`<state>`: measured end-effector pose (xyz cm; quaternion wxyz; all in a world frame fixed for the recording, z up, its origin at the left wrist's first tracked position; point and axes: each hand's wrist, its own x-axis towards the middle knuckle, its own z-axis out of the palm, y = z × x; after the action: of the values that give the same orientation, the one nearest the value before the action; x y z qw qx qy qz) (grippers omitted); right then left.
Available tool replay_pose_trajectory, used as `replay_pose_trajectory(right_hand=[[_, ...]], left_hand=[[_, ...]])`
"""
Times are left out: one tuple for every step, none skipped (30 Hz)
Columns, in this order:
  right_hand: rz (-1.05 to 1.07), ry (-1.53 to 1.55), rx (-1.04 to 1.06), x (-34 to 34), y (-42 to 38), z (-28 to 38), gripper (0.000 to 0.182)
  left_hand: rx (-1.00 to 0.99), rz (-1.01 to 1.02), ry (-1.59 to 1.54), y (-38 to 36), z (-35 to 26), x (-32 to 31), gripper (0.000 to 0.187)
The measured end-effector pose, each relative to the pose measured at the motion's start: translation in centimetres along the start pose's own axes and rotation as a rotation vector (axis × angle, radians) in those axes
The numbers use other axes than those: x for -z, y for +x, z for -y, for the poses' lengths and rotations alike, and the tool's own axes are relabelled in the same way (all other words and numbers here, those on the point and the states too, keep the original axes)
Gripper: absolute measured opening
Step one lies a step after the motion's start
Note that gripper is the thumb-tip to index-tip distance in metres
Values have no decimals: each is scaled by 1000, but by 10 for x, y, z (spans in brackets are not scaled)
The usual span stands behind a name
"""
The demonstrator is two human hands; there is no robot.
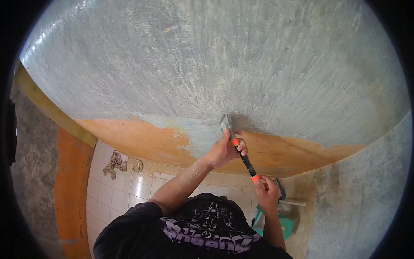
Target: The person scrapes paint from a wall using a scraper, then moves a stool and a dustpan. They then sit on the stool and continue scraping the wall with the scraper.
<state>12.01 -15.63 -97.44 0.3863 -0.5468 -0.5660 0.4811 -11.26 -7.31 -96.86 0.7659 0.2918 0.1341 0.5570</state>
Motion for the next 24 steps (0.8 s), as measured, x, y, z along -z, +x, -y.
replay_pose_trajectory(right_hand=[[14, 32, -7, 0, 1, 1, 27], [21, -18, 32, -6, 4, 0, 27], [25, -67, 70, -19, 7, -4, 27], [23, -115, 105, -28, 8, -6, 26], [27, -74, 87, -33, 6, -3, 26], [34, -32, 66, -37, 3, 3, 26], [43, 11, 45, -41, 0, 5, 26], [5, -3, 48, -39, -3, 2, 26], [-34, -19, 52, -31, -7, -4, 26], [-73, -37, 58, -23, -10, -9, 26], [-81, -12, 39, -16, -12, -14, 26], [-89, 13, 22, -11, -13, -16, 26], [-96, 38, 4, -10, -12, -17, 26], [-79, 32, -18, -9, -12, -17, 25], [-74, -2, 9, -13, -13, -17, 25], [-73, -36, 38, -19, -15, -21, 25], [-75, -70, 65, -22, -17, -26, 24], [-80, -120, 123, -26, -17, -29, 25], [-77, -49, 64, -23, -19, -28, 25], [-72, 22, 2, -21, -20, -24, 26], [-66, 98, -59, -20, -20, -19, 26], [-49, 148, -64, -13, -17, -23, 29], [-36, 151, -81, -9, -13, -25, 29], [-22, 154, -95, -6, -8, -25, 30]], left_hand=[[-30, -2, -10, -3, -2, 3, 62], [-57, -1, -21, -7, -6, 9, 62], [-81, 1, -31, -11, -10, 14, 62], [-103, 3, -13, -19, -23, 15, 62], [-97, 11, -8, -19, -27, 15, 63], [-90, 15, -3, -20, -30, 16, 63], [-84, 16, 2, -23, -32, 16, 64], [-64, 34, -11, -20, -27, 13, 63], [-26, 31, -30, -15, -20, 10, 62], [9, 28, -50, -10, -10, 6, 61], [41, 27, -70, -5, -4, 3, 60], [85, 12, -48, -4, -6, -5, 57], [85, 17, -41, -5, -7, -4, 57], [86, 23, -35, -6, -7, -4, 56], [90, 32, -29, -5, -7, -4, 55], [90, 57, -38, -6, -7, -1, 54], [93, 83, -48, -8, -7, 5, 53], [99, 111, -60, -8, -8, 6, 52], [100, 92, -51, -6, -7, 4, 51], [102, 70, -43, -5, -8, 1, 50], [105, 45, -31, -4, -8, -2, 49], [104, 34, -22, -3, -7, -4, 49], [103, 25, -10, -1, -6, -7, 49], [99, 17, 2, 0, -5, -9, 48]])
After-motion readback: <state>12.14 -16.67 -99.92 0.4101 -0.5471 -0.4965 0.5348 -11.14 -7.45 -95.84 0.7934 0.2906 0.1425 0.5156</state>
